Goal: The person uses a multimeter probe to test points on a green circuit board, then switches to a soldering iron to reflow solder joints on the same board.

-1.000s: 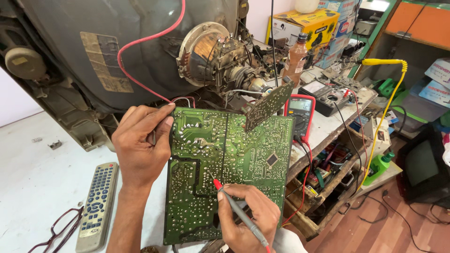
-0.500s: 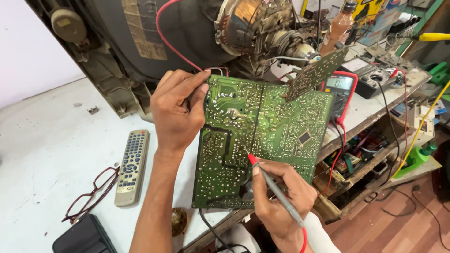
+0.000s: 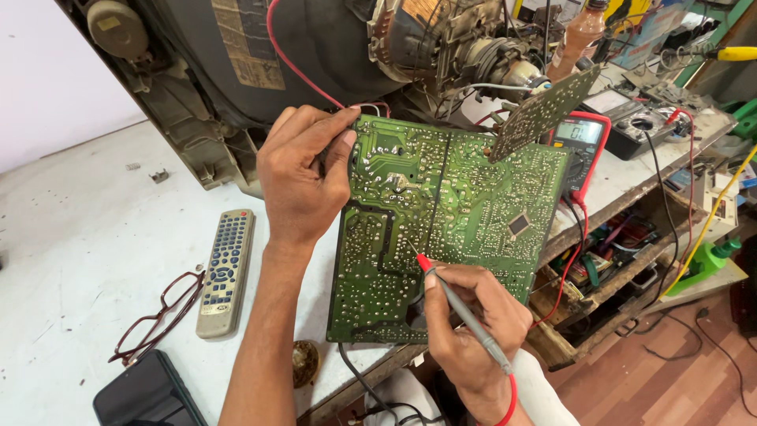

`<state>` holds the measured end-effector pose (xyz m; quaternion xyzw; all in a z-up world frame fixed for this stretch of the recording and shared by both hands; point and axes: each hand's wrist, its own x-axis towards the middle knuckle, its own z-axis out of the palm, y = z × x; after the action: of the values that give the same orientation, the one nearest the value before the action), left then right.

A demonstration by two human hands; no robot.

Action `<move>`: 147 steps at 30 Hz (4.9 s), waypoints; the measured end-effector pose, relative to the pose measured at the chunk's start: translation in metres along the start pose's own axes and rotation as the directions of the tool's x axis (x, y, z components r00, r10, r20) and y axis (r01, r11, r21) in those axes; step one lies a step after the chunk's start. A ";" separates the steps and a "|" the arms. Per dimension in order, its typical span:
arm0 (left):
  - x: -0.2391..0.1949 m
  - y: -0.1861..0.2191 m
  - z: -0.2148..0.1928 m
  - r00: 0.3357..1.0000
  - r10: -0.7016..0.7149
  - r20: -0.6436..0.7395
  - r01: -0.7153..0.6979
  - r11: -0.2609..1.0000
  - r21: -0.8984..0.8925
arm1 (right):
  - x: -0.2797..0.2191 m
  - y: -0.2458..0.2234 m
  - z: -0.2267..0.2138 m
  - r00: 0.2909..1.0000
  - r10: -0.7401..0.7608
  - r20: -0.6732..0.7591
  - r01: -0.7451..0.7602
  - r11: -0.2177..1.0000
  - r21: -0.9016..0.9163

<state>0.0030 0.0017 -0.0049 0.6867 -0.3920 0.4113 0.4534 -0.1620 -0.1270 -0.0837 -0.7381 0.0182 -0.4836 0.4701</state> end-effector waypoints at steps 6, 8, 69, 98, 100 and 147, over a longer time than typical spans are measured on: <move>0.000 0.001 0.000 1.000 -0.019 0.005 0.019 1.000 0.001 | 0.000 0.000 0.002 1.000 0.017 -0.006 -0.017 1.000 0.011; 0.000 0.001 0.000 1.000 -0.015 0.005 0.014 1.000 0.006 | 0.001 0.000 0.003 1.000 0.022 -0.007 -0.022 1.000 -0.010; 0.007 0.011 0.001 0.998 -0.069 0.007 0.069 0.997 0.027 | 0.008 0.006 0.004 0.991 0.121 -0.058 -0.122 0.993 -0.004; 0.002 0.001 -0.003 1.000 -0.004 0.000 0.004 1.000 0.005 | 0.001 -0.003 -0.003 0.999 0.034 -0.011 -0.034 0.999 -0.040; 0.000 0.001 -0.002 1.000 -0.016 0.010 0.016 1.000 -0.005 | -0.003 -0.002 -0.003 1.000 0.027 -0.013 -0.028 0.998 -0.054; 0.007 0.009 0.002 0.996 -0.086 0.007 0.085 0.996 0.007 | 0.000 0.013 0.006 0.988 0.150 -0.048 -0.146 0.987 0.071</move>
<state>-0.0022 -0.0037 0.0040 0.7058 -0.3626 0.3903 0.4669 -0.1527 -0.1300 -0.0936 -0.7053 0.0693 -0.4673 0.5285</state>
